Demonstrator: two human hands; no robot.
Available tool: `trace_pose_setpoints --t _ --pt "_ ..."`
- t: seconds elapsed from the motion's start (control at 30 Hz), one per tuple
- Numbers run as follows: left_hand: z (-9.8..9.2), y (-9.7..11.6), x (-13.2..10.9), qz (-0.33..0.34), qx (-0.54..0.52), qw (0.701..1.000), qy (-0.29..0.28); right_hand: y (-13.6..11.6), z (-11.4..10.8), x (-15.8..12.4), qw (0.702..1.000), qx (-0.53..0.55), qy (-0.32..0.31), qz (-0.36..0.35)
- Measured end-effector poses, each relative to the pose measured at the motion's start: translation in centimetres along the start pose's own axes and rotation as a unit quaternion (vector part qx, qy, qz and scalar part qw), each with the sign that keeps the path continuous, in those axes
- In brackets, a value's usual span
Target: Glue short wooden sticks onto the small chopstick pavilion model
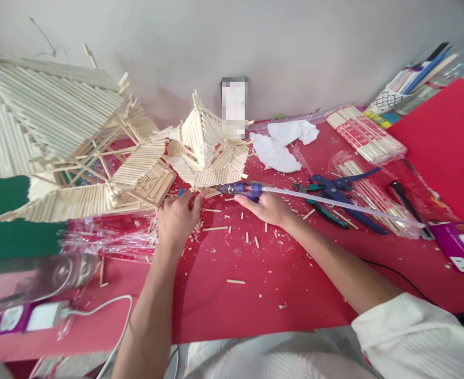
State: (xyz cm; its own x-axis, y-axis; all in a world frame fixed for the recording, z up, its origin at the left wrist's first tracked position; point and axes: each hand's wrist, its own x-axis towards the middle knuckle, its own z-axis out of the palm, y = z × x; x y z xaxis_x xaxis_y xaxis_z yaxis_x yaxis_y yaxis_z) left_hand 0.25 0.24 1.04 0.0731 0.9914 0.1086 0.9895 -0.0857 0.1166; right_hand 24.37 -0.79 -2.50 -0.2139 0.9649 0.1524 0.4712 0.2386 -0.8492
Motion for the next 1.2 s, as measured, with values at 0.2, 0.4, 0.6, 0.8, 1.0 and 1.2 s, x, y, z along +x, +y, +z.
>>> trace_pose_setpoints --t 0.2,0.4,0.6,0.8,1.0,1.2 --pt "0.0 -0.1 0.0 0.003 0.003 1.0 0.007 0.1 0.0 0.0 1.0 -0.021 0.018 -0.004" --pt "0.0 -0.1 -0.1 0.006 0.003 1.0 0.011 -0.1 0.3 0.1 1.0 -0.021 0.017 -0.011" --pt "-0.1 0.0 -0.1 0.001 0.004 1.0 0.003 0.0 0.2 0.0 1.0 0.009 -0.001 0.004" --pt "-0.2 0.1 -0.1 0.003 0.0 1.0 0.003 -0.1 -0.1 0.0 0.999 0.043 -0.02 0.002" --pt "-0.2 0.1 -0.1 0.003 0.0 1.0 0.008 0.4 0.1 -0.1 0.998 0.051 -0.033 0.024" --pt "0.0 -0.1 -0.1 0.006 -0.001 1.0 0.009 0.8 -0.9 -0.1 0.995 0.06 -0.07 0.043"
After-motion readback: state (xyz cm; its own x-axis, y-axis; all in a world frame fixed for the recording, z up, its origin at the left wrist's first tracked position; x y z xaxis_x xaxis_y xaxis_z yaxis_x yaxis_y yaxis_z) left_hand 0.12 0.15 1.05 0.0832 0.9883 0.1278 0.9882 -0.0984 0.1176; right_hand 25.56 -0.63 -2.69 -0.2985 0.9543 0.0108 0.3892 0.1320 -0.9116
